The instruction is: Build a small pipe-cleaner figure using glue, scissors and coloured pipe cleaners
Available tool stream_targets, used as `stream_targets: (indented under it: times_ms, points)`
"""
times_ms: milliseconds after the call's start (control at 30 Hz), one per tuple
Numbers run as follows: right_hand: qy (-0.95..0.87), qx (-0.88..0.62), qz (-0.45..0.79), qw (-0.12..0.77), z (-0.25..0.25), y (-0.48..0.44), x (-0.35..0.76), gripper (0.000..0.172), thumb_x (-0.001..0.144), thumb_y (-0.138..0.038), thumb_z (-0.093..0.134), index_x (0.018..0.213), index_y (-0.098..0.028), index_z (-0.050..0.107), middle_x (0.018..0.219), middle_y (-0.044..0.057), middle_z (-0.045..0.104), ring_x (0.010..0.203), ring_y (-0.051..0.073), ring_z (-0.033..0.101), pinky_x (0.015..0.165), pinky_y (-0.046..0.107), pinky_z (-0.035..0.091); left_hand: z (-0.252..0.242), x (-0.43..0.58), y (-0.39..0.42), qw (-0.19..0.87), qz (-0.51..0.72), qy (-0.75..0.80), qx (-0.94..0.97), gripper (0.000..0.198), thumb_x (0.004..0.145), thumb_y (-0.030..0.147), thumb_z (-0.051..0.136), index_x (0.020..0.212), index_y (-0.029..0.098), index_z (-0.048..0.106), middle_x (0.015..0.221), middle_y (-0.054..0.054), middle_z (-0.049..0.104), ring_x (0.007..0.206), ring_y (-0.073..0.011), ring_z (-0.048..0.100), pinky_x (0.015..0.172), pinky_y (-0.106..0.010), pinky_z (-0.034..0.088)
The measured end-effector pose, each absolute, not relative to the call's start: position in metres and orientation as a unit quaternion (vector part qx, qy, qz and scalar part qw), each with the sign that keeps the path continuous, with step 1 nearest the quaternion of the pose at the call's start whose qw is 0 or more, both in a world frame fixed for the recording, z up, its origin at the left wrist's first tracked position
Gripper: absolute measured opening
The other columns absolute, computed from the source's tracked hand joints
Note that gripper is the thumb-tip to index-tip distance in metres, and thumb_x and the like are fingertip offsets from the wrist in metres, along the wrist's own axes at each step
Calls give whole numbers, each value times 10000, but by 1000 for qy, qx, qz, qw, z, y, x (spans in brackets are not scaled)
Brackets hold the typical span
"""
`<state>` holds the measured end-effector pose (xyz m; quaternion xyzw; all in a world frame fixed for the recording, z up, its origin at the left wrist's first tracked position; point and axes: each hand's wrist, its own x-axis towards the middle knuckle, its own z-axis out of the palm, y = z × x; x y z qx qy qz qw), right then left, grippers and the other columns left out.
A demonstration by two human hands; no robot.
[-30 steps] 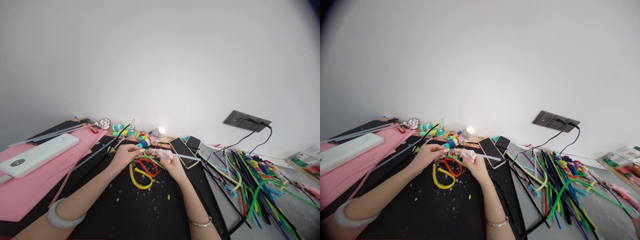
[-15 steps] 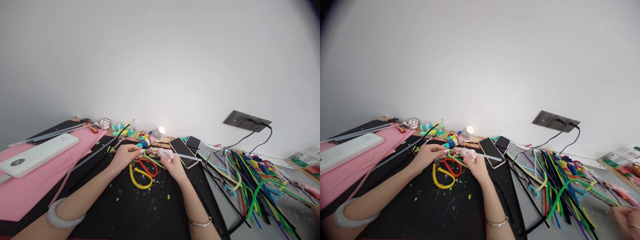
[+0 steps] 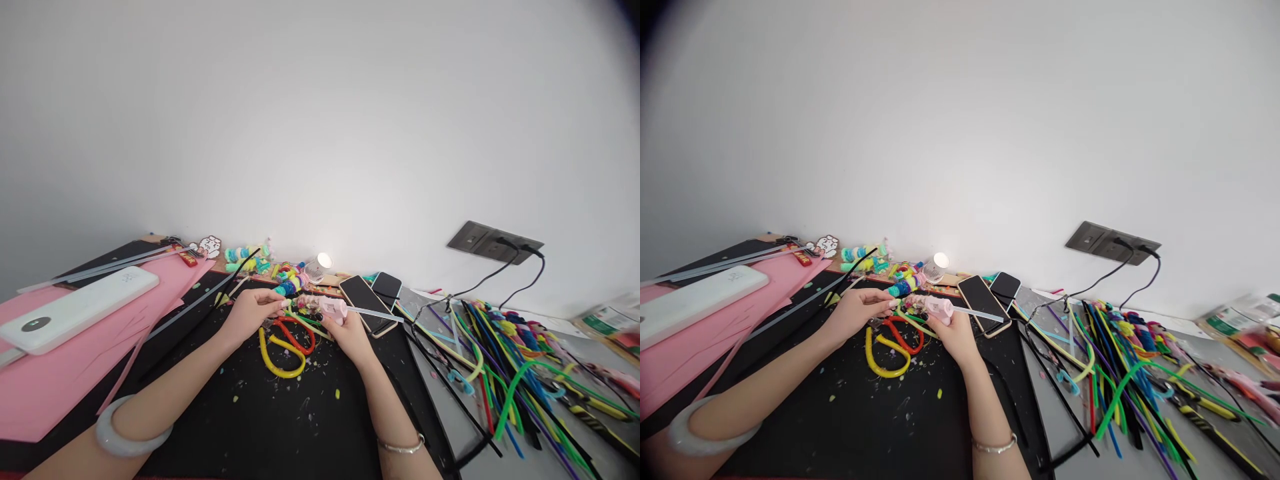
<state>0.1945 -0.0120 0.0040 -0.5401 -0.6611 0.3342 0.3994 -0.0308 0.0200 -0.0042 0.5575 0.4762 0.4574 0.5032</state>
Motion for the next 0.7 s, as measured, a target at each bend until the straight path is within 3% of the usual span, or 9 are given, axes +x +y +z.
stream_targets:
  times_ms: [400, 567, 700]
  points:
    - [-630, -587, 297, 412, 2, -8, 199, 366, 763, -430, 602, 956, -138, 705, 648, 28, 635, 673, 213, 579, 604, 284, 440, -5, -32, 22, 492, 442, 472, 583, 265, 674, 421, 753, 780, 180, 727, 675, -33, 721, 657, -194, 677, 661, -286, 549]
    - [-604, -617, 239, 445, -1, -3, 206, 389, 776, -458, 598, 1010, -168, 709, 854, 67, 703, 843, 263, 621, 724, 329, 469, 2, -32, 18, 587, 412, 438, 541, 271, 669, 403, 772, 795, 169, 714, 689, -26, 703, 656, -156, 664, 695, -277, 552]
    - [-624, -608, 204, 446, 0, -3, 210, 338, 805, -393, 571, 1084, -231, 669, 943, 41, 706, 849, 235, 625, 754, 319, 464, 6, -34, 13, 701, 340, 363, 510, 251, 655, 352, 805, 788, 167, 700, 709, -17, 671, 633, -122, 626, 692, -256, 541]
